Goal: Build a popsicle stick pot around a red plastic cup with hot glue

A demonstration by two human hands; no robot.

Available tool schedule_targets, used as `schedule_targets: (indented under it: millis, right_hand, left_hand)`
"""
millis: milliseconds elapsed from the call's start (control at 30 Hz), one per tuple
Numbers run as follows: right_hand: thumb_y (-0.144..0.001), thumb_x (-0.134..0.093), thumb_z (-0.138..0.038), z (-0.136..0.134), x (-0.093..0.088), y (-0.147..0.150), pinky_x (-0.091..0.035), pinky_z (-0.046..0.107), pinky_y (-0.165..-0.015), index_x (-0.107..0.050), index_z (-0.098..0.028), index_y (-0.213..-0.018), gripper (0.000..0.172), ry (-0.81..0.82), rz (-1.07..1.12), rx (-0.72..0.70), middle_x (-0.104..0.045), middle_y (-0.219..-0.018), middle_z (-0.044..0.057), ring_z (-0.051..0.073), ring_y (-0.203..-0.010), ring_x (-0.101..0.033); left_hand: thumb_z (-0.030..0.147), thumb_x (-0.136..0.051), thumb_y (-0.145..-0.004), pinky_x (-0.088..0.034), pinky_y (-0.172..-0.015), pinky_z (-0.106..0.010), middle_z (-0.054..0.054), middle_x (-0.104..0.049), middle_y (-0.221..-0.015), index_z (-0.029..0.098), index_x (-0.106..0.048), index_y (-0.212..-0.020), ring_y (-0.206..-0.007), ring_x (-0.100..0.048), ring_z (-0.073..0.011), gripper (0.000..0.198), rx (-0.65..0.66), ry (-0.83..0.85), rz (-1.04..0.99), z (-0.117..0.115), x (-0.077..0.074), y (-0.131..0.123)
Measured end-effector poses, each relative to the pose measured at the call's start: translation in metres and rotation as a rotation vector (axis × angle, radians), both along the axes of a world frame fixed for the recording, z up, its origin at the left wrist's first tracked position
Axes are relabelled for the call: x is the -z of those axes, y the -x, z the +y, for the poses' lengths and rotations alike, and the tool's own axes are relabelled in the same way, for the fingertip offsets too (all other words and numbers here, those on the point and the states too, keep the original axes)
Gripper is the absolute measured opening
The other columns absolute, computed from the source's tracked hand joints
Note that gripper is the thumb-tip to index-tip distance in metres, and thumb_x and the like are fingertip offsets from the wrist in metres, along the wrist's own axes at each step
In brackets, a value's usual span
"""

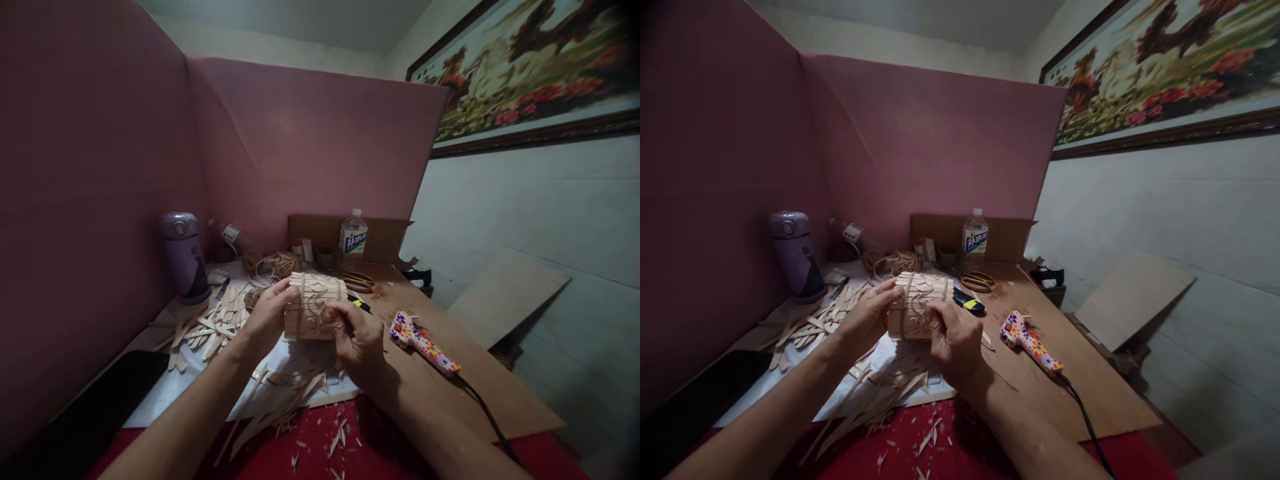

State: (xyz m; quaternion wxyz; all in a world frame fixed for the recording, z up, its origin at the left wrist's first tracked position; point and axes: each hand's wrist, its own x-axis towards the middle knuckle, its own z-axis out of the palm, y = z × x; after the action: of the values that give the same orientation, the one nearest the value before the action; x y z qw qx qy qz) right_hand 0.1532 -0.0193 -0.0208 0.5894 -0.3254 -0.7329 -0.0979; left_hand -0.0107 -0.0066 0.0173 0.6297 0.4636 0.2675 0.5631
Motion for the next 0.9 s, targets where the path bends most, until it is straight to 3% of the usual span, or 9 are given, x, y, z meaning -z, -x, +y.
schedule_targets:
  millis: [133,200,367,500,633,733,900]
  right_hand:
    - [-0.091,-0.050,-0.019,0.002,0.001,-0.001,-0.046,0.025,-0.062,-0.062,-0.019,-0.092,0.012,0.092,0.082,-0.004,-0.068,-0.076,0.003,0.015,-0.067,-0.063]
    - [-0.092,-0.049,-0.023,0.004,0.002,-0.001,-0.046,0.025,-0.063,-0.062,-0.018,-0.093,0.013,0.162,0.153,-0.006,-0.067,-0.077,0.003,0.015,-0.068,-0.063]
    - [-0.092,-0.048,-0.035,0.012,0.002,-0.003,-0.046,0.028,-0.066,-0.062,-0.018,-0.091,0.022,0.325,0.317,0.014,-0.067,-0.079,0.004,0.017,-0.071,-0.061]
    - [-0.087,-0.051,-0.043,0.022,0.004,-0.005,-0.047,0.031,-0.070,-0.059,-0.017,-0.091,0.028,0.415,0.406,0.060,-0.065,-0.084,0.008,0.019,-0.076,-0.061]
    - [-0.082,-0.052,-0.051,0.032,0.010,-0.006,-0.047,0.035,-0.074,-0.056,-0.017,-0.091,0.035,0.508,0.472,0.075,-0.064,-0.087,0.009,0.022,-0.079,-0.060]
    - [-0.084,-0.045,-0.057,0.035,0.012,-0.006,-0.045,0.036,-0.075,-0.057,-0.018,-0.090,0.041,0.606,0.426,0.042,-0.066,-0.088,0.009,0.024,-0.082,-0.060]
    - [-0.088,-0.034,-0.062,0.033,0.012,-0.007,-0.044,0.031,-0.063,-0.061,-0.018,-0.085,0.052,0.606,0.486,-0.036,-0.065,-0.078,0.007,0.020,-0.070,-0.058]
  left_hand:
    - [0.013,-0.072,-0.066,-0.051,-0.076,-0.028,-0.010,-0.071,-0.107,0.017,-0.061,-0.116,-0.089,-0.067,-0.0207,0.051,0.123,-0.058,0.013,0.002,0.003,0.005]
    - [0.012,-0.077,-0.060,-0.050,-0.076,-0.028,-0.010,-0.072,-0.104,0.017,-0.061,-0.116,-0.087,-0.067,-0.0205,0.059,0.124,-0.069,0.041,0.007,0.005,0.008]
    - [0.034,-0.077,-0.066,-0.048,-0.065,-0.027,-0.013,-0.074,-0.088,0.009,-0.071,-0.096,-0.073,-0.067,-0.0199,0.040,0.015,-0.039,0.266,0.023,0.018,0.017]
    - [0.027,-0.082,-0.058,-0.047,-0.074,-0.029,-0.010,-0.075,-0.089,0.012,-0.073,-0.096,-0.079,-0.067,-0.0208,0.042,0.089,-0.109,0.268,0.032,0.028,0.024]
    - [0.022,-0.084,-0.052,-0.046,-0.072,-0.029,-0.008,-0.075,-0.081,0.012,-0.074,-0.093,-0.073,-0.066,-0.0199,0.043,0.117,-0.093,0.293,0.036,0.034,0.028]
    - [0.024,-0.084,-0.053,-0.046,-0.073,-0.029,-0.008,-0.075,-0.079,0.012,-0.075,-0.090,-0.072,-0.066,-0.0196,0.040,0.096,-0.095,0.293,0.035,0.033,0.027]
    - [0.029,-0.080,-0.064,-0.048,-0.073,-0.030,-0.010,-0.075,-0.087,0.012,-0.073,-0.095,-0.076,-0.067,-0.0207,0.037,0.043,-0.097,0.212,0.026,0.019,0.022]
